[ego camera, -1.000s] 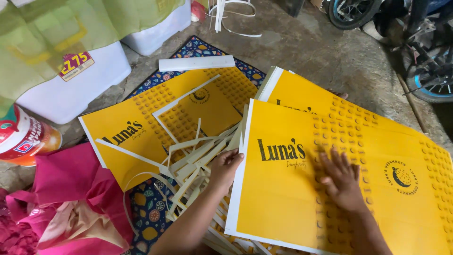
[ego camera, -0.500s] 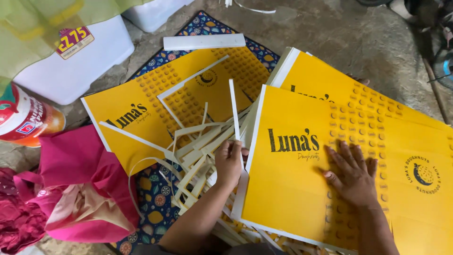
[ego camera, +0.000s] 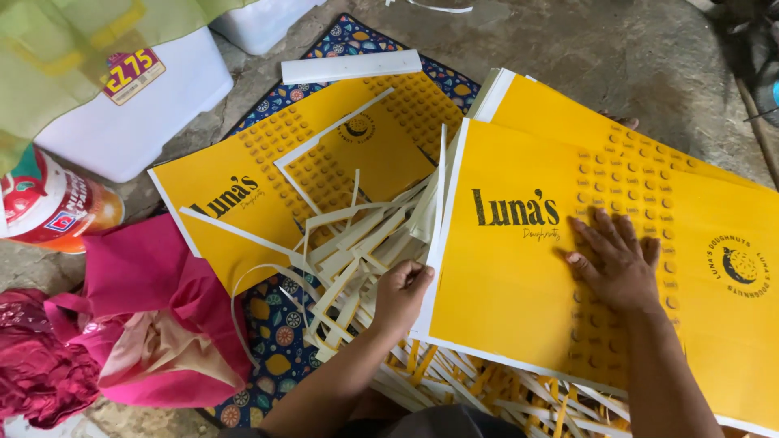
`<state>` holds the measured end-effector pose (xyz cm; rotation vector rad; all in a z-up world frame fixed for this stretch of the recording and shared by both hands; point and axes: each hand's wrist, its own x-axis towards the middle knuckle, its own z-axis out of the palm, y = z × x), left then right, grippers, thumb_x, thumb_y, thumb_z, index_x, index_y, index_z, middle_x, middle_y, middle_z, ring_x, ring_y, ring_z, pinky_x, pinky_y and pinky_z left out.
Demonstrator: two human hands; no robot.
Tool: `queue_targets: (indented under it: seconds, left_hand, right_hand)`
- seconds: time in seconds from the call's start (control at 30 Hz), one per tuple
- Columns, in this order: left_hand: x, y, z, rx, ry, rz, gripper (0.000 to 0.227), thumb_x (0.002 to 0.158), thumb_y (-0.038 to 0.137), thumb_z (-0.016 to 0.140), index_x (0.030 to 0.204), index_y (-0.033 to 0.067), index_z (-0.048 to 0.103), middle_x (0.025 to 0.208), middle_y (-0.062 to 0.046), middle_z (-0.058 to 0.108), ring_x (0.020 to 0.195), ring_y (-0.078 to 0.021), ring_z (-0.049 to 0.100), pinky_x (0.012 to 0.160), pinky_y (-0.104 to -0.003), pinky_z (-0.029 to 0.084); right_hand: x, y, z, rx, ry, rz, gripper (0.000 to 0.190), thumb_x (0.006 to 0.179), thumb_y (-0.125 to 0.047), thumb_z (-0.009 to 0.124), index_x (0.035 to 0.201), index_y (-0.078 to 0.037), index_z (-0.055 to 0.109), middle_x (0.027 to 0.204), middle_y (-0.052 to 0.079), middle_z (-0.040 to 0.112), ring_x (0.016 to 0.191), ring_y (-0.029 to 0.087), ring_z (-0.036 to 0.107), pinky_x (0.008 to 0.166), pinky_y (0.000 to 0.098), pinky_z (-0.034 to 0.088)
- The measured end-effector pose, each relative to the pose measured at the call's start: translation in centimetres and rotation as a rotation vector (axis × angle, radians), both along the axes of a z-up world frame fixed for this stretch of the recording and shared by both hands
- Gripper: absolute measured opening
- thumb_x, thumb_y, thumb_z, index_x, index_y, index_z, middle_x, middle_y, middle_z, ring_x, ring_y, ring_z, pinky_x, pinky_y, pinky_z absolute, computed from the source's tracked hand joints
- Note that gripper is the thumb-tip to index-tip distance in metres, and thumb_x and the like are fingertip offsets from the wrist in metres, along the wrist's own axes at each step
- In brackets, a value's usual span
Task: Sorting and stacking printed yellow paper bags from a pile of scraps
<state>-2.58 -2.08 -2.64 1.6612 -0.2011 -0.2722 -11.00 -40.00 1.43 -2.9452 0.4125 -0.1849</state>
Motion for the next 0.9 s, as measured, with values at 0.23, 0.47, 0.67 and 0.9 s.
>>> queue_targets:
  seconds: [0.23,0.47,0.67,0.9]
  left_hand:
    - [-1.3,-1.2,-0.7,-0.118,0.115,0.143,0.027,0.097,0.018,0.069,0.074,0.0096,0.06,0.06,0.0,0.049,0.056,-0.0112,0.039,0.053,-0.033,0.034]
    - [-2.0,-2.0,-1.7,-0.165,-0.091,0.22,0.025,0.098,0.017,0.067,0.076,0.01,0.059,0.064,0.0,0.053,0.06,-0.0122,0.045,0.056,-0.033,0.038]
    - [-1.4,-1.0,-1.3,-0.097,-0.133,0.357,0.017,0.101,0.017,0.061,0.085,0.0115,0.063,0.064,0.001,0.056,0.051,-0.0106,0.044,0.043,-0.029,0.035]
    - [-3.3,1.1,3.0,-0.039,0.319,0.021,0.068,0.096,0.06,0.037,0.142,0.0109,0.047,0.077,-0.007,0.051,0.053,-0.0131,0.06,0.039,-0.028,0.06]
  right_hand:
    - [0.1,0.7,0.5,0.051,0.002,-0.043,0.063,0.092,-0.061,0.051,0.153,-0.045,0.046,0.169,-0.004,0.033,0.16,0.025,0.016,0.124,0.0455,0.002]
    - [0.4,2.4,2.3,0.058,0.085,-0.12,0.064,0.089,-0.071,0.043,0.151,-0.052,0.045,0.169,-0.01,0.03,0.16,0.02,0.014,0.122,0.0501,-0.003]
    - [0.5,1.9,1.9,0.07,0.095,-0.148,0.063,0.09,-0.068,0.045,0.151,-0.053,0.044,0.17,-0.011,0.03,0.16,0.021,0.015,0.12,0.0526,-0.003]
    - [0.6,1.6,1.8,0.046,0.105,-0.139,0.065,0.089,-0.07,0.043,0.152,-0.052,0.042,0.171,-0.007,0.029,0.16,0.024,0.015,0.119,0.0514,-0.002]
